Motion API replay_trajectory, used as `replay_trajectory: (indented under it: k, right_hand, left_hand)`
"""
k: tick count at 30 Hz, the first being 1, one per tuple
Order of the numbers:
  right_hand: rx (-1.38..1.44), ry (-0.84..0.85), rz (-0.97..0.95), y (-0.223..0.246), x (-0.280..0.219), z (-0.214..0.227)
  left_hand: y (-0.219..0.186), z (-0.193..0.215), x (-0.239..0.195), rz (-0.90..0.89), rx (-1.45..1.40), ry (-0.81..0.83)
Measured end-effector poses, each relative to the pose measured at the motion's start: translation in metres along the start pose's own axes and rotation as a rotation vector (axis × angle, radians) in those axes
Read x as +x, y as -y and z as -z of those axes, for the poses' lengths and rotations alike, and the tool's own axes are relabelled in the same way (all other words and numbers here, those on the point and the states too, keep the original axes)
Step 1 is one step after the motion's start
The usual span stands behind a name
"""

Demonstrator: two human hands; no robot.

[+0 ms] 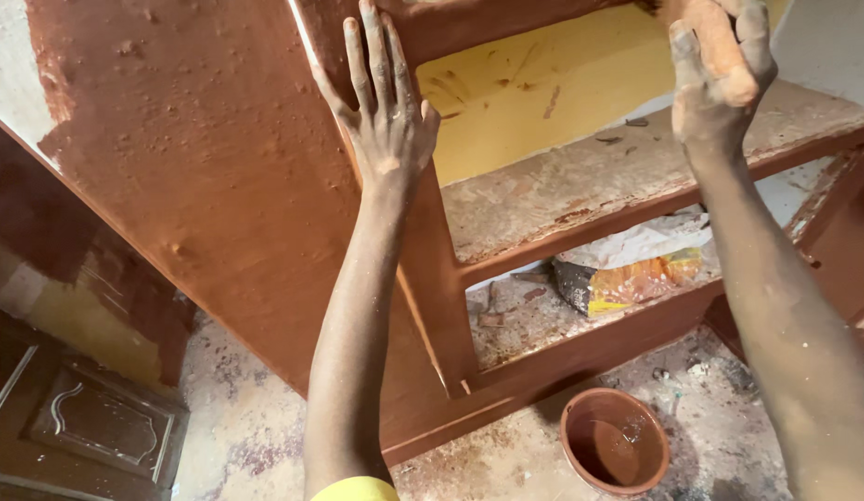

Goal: The person paints the interior and exterior surfaces of a wooden cabinet with brown paint using a brush. They repeatedly dip the brush into a paint container and apply paint to shelves, side panels, and the base.

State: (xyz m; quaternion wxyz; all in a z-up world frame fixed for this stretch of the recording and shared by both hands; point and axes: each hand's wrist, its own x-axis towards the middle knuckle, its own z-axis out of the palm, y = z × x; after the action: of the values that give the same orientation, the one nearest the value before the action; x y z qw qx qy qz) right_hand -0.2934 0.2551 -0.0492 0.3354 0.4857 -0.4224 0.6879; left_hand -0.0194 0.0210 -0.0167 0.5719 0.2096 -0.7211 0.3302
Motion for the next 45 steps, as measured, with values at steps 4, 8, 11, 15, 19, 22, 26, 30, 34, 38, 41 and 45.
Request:
replay_trajectory:
  k: [4, 8, 11, 15, 19, 22, 26, 30, 34, 38, 41, 45]
  right_hand:
    - [-0.090, -0.089, 0.113, 0.017, -0.011, -0.027]
    - [0.438, 0.266, -0.248, 0.073, -0.014, -0.047]
    - [0.529, 0.381, -0.302, 0.108, -0.004, -0.046]
    - [0.182, 0.278, -0.126, 0.108, 0.011, -0.030]
    - [0.093, 0.149, -0.092, 0.046, 0.025, 0.002]
    - [-0.040, 0.056, -0.097, -0.008, 0.028, 0.038]
    - [-0.043, -0.060, 0.053, -0.054, 0.023, 0.065]
    - [-0.249, -0.139, 0.133, -0.062, 0.010, 0.056]
    - [-0.139, -0.024, 0.161, -0.041, 0.001, 0.040]
    - [0.090, 0.324, 0.054, -0.015, 0.009, 0.050]
    - [0.465, 0.470, -0.126, -0.008, 0.029, 0.060]
    - [0.578, 0.606, -0.185, -0.014, 0.038, 0.063]
  left_hand:
    - [-0.007, -0.006, 0.001, -0.011, 0.078, 0.069]
    - [-0.013, -0.015, 0.012, -0.100, -0.023, 0.105]
    - [-0.017, -0.020, 0.015, -0.108, -0.048, 0.104]
    - [-0.004, -0.017, 0.016, -0.155, -0.018, 0.133]
    - [0.002, -0.010, 0.014, -0.195, 0.036, 0.094]
    - [-0.012, -0.011, 0.015, -0.123, 0.015, 0.117]
    - [-0.054, -0.010, 0.013, 0.011, -0.094, 0.068]
    - [-0.131, -0.004, 0.026, -0.059, -0.412, 0.357]
    - [-0.212, 0.011, 0.036, -0.138, -0.828, 0.281]
    - [-0.243, 0.009, 0.042, -0.074, -0.871, 0.325]
    - [-0.243, -0.001, 0.045, -0.060, -0.865, 0.292]
    - [-0.245, -0.007, 0.048, 0.057, -0.736, 0.364]
